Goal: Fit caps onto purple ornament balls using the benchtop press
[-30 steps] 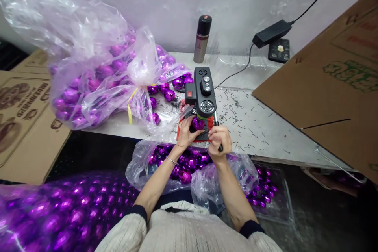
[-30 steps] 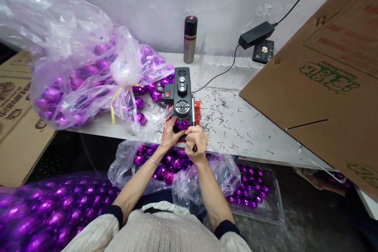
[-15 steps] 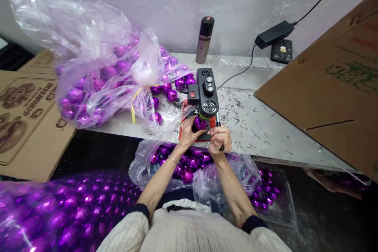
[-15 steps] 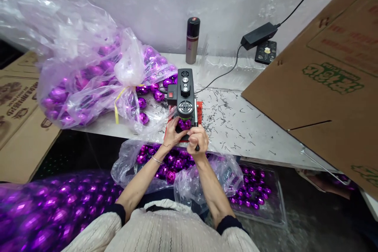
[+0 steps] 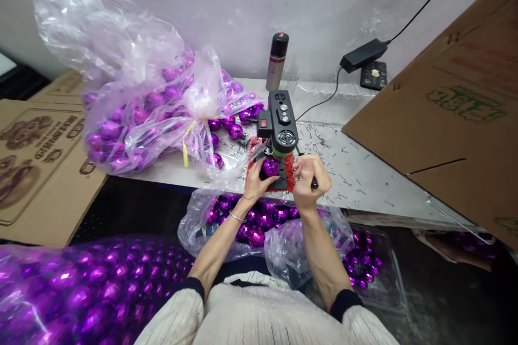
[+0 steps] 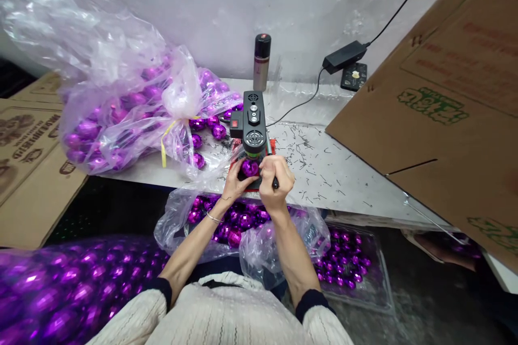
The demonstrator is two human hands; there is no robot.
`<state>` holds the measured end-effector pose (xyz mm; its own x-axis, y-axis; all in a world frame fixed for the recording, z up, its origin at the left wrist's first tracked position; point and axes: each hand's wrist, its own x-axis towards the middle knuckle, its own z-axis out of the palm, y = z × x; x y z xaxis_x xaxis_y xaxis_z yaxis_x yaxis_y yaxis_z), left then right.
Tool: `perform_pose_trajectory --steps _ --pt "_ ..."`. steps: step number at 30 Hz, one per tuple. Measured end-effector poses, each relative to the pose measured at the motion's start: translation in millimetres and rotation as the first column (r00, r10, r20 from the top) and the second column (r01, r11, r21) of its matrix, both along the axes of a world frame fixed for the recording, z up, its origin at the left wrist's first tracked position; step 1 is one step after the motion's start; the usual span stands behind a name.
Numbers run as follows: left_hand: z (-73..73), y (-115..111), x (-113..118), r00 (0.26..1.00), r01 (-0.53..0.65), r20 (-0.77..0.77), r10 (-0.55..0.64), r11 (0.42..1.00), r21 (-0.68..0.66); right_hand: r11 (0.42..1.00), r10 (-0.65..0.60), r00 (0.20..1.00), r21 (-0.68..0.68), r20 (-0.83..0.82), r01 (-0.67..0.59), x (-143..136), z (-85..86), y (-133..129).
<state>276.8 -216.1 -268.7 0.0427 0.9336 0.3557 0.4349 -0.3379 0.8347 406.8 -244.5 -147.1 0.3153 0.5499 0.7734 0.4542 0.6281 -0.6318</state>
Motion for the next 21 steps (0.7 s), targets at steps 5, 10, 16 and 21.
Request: perform_pose_trajectory --steps 5,10,16,21 --pt "5.1 -63.9 -37.1 0.991 0.039 -0.127 -0.031 0.997 0.065 0.999 0.042 0.999 0.014 0.030 -0.042 2.6 3.2 -1.8" --pt "24.5 -55.7 -57.0 0.988 -0.010 -0.150 0.031 0.990 0.138 0.999 0.002 1.000 0.049 -0.005 -0.002 -0.9 -8.8 -2.0" --pt "67.2 79.2 -56.6 0.910 -0.408 -0.110 0.399 0.911 -0.069 0.999 0.014 0.999 0.042 0.030 -0.015 0.1 -6.3 -3.1" --pt "74.4 133.9 -58.5 0.873 -0.478 -0.111 0.476 0.786 -0.392 0.999 0.008 1.000 0.048 0.030 -0.009 0.6 -8.1 -2.8"
